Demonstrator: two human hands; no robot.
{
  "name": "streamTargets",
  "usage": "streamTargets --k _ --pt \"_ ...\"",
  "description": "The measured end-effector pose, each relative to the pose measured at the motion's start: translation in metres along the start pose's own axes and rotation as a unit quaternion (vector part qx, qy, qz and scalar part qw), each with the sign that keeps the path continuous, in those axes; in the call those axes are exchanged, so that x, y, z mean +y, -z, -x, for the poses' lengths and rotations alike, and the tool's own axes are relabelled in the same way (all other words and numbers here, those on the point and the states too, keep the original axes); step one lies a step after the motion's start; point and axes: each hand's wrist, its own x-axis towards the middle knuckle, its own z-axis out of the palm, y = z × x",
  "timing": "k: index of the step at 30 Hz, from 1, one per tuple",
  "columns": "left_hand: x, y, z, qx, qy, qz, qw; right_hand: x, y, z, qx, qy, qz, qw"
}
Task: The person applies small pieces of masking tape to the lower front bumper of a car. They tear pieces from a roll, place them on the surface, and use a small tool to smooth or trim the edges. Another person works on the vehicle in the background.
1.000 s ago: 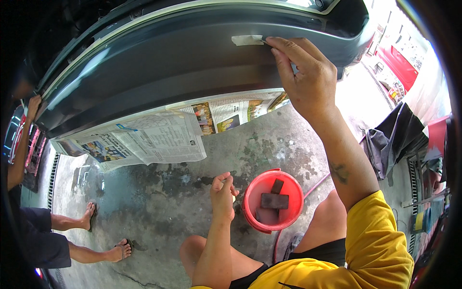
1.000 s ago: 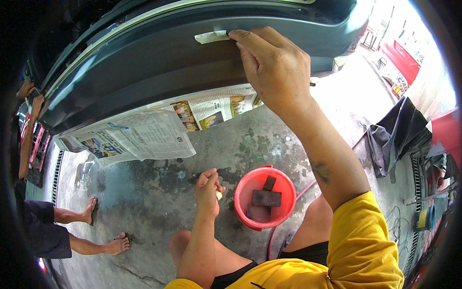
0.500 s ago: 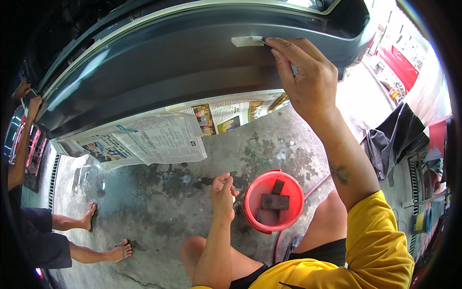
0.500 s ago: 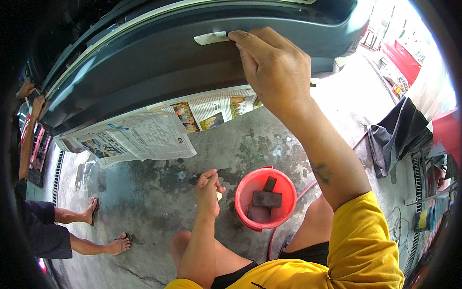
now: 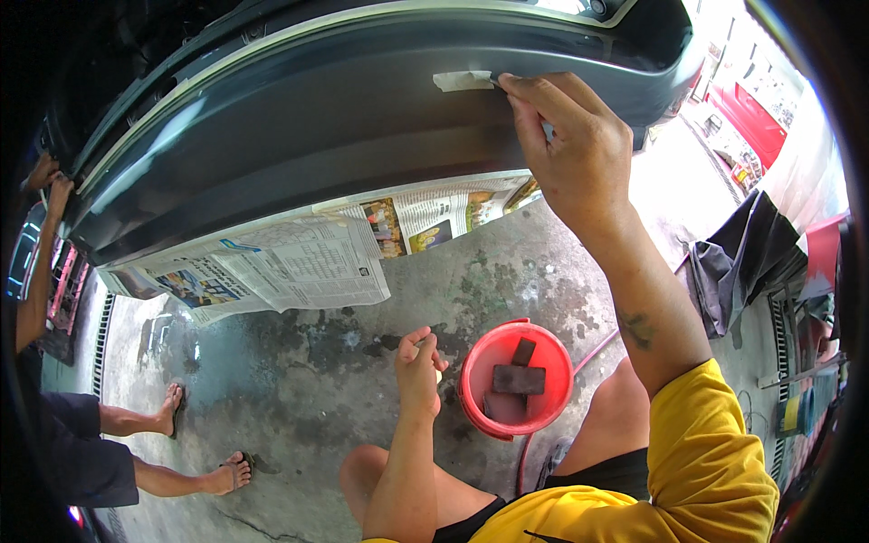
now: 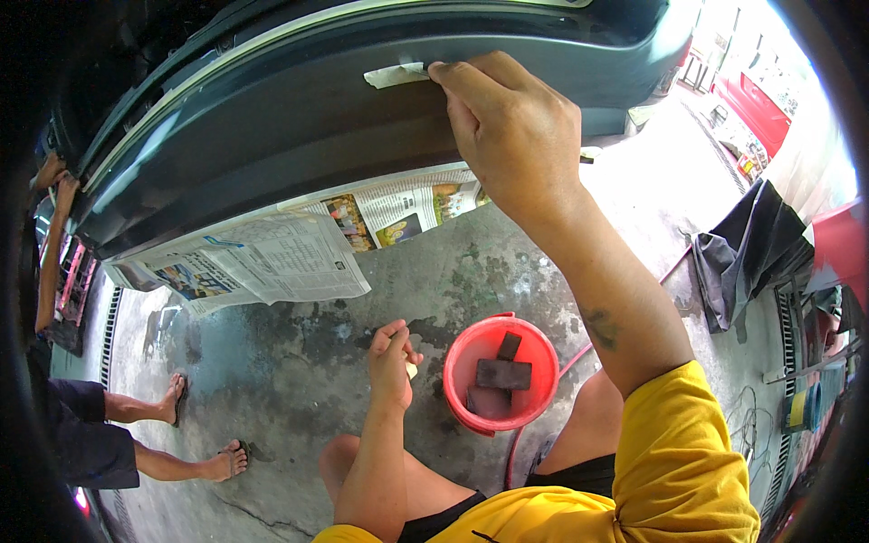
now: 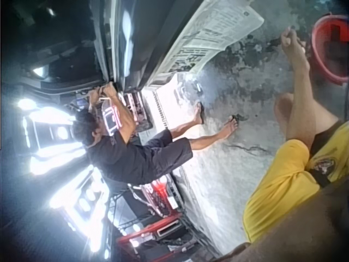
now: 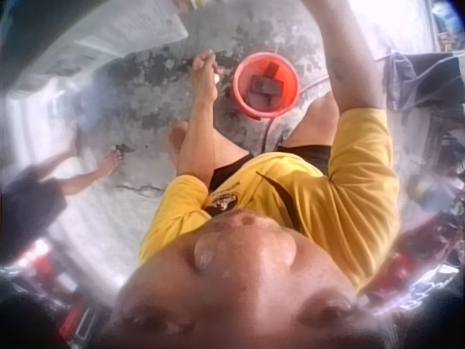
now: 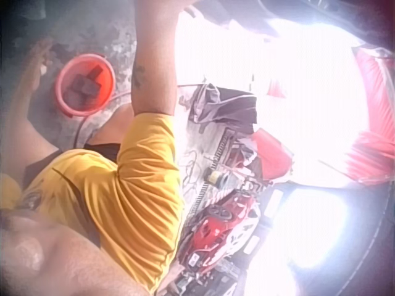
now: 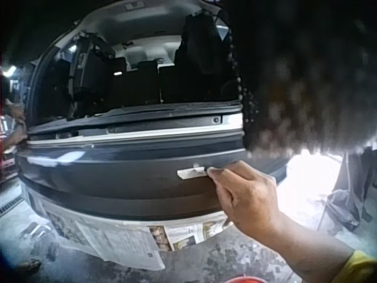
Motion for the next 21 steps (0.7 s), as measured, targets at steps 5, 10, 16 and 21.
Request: streamTargets --k 5,10,16,21 --pt "0.0026 0.0006 0.0004 0.009 0.000 -0.004 1.000 -0.0004 -0.0010 0.0013 0.002 -0.007 -0.007 1.000" --pt "0.0021 0.0012 -0.0006 0.009 -0.003 0.001 1.000 -0.0020 0.0009 0.0015 -0.006 -0.022 -0.016 1.000" --pt "0.0021 -0.0009 0.0004 0.004 -0.002 0.003 1.000 -0.0048 0.0020 0.0035 -0.022 -0.052 -0.048 0.997" --pt "0.0026 -0.0016 0.0007 0.003 -0.006 0.004 1.000 -0.0088 0.0003 0.0053 -0.025 -0.080 -0.068 0.994"
